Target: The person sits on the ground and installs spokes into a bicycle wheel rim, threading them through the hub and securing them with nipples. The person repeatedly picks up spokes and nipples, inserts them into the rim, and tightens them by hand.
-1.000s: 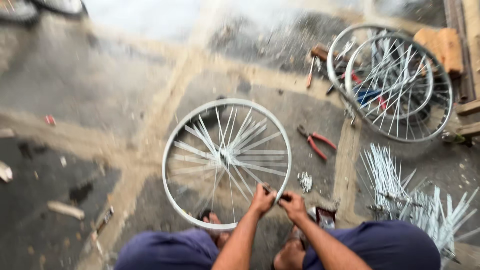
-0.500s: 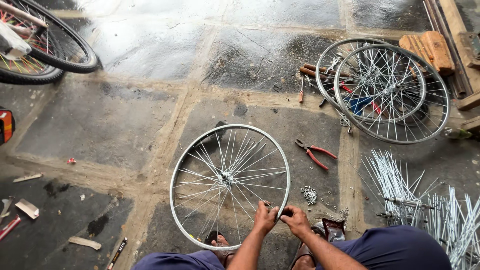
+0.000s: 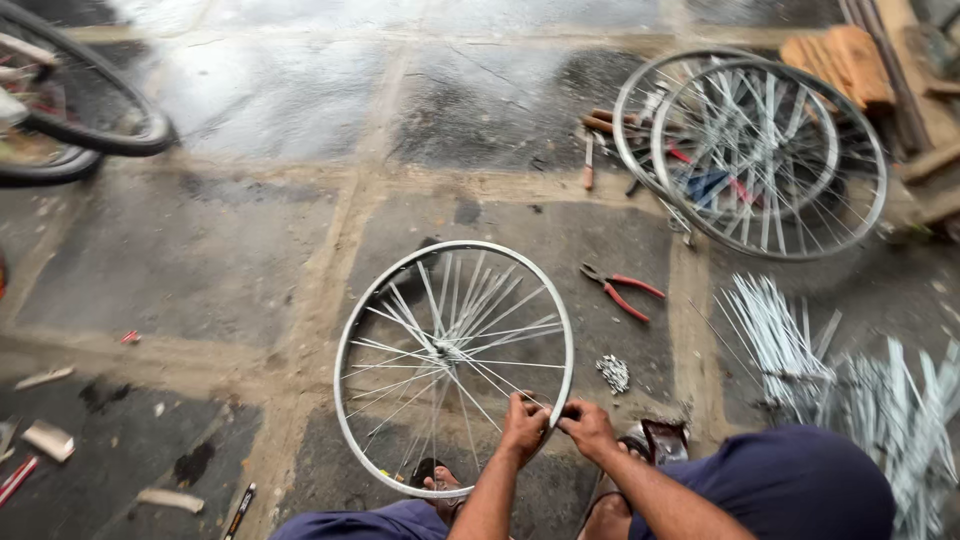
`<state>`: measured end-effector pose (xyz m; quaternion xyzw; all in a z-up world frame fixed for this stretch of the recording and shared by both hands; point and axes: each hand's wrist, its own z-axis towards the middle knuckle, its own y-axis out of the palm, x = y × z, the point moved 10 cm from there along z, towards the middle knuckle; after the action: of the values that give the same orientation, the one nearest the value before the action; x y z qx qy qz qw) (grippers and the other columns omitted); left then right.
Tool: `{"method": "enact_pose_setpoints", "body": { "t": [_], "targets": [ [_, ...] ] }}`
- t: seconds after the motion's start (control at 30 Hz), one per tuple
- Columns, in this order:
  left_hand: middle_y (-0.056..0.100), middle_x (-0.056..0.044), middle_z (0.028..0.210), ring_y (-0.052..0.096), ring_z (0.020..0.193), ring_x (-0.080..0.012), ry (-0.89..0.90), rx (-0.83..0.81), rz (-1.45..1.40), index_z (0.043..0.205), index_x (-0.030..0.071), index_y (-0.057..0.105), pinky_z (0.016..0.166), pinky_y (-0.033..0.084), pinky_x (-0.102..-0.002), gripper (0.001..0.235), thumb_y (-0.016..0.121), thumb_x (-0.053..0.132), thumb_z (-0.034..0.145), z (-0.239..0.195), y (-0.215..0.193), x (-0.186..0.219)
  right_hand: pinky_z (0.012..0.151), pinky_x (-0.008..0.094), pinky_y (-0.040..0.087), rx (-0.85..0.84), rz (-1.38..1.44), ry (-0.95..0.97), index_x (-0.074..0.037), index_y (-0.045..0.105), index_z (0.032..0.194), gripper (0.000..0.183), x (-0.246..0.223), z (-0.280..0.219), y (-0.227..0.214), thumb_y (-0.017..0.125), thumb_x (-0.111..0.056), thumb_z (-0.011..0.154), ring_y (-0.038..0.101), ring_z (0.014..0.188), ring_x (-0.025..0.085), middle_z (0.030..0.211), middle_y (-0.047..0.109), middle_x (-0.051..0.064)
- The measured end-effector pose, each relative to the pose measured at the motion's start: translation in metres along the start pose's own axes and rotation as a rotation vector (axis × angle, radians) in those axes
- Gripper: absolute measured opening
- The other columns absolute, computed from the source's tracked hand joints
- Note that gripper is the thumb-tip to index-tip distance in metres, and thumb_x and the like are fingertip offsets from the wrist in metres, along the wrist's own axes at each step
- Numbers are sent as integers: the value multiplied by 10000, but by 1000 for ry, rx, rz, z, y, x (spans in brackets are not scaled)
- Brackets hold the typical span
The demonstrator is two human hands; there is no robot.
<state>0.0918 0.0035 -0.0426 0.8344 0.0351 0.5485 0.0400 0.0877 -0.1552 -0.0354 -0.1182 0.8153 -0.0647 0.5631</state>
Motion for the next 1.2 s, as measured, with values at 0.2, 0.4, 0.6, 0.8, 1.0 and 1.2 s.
{"method": "enact_pose_setpoints", "body": {
  "t": [0.2, 0.4, 0.6, 0.8, 1.0, 1.2],
  "targets": [
    [763, -119, 993, 729, 843, -185, -29, 22, 189, 1322, 62, 422, 689, 577, -316, 497, 709, 165, 929, 4, -7, -8, 783, 327, 593, 36, -118, -86, -46, 781, 1010, 254, -6, 1, 1, 769, -176, 792, 772, 849, 182, 931, 808, 85],
    [740, -151, 971, 689, 844, -249, -104, 59, 250, 1325, 82, 452, 709, 536, -371, 557, 742, 236, 875, -5, -9, 2, 800, 330, 609, -4, -155, 8, -64, 759, 997, 206, -8, -7, 2, 754, -189, 833, 759, 849, 173, 924, 797, 69],
    [718, -150, 965, 684, 926, -361, 182, 256, 968, 1000, 79, 637, 820, 525, -457, 407, 820, 365, 775, -11, -12, 81, 809, 342, 599, 23, -128, 37, -47, 743, 980, 218, -10, -7, 0, 784, -133, 784, 756, 856, 176, 915, 797, 81],
    [747, -103, 1009, 698, 973, -341, 392, -498, 1297, 1006, 120, 657, 872, 532, -453, 219, 709, 154, 796, 21, 33, 88, 821, 344, 593, 46, -138, 13, -60, 739, 987, 265, -13, -7, 1, 835, -130, 750, 749, 865, 174, 927, 781, 68],
    [752, -12, 1045, 707, 1000, -179, -21, -681, 1093, 1039, 135, 616, 962, 515, -364, 329, 815, 176, 781, 37, 29, 53, 861, 341, 586, -96, -171, 186, -92, 729, 1038, 213, -1, -12, 11, 774, -159, 841, 721, 939, 185, 998, 752, 41],
    [751, -22, 1089, 690, 1072, -190, -53, -679, 1064, 1124, 145, 618, 1031, 382, -400, 325, 777, 210, 848, 35, 30, 42, 882, 343, 578, -91, -182, 145, -80, 721, 1050, 250, -5, -10, 5, 796, -143, 820, 726, 948, 177, 1002, 767, 55]
  ]
}}
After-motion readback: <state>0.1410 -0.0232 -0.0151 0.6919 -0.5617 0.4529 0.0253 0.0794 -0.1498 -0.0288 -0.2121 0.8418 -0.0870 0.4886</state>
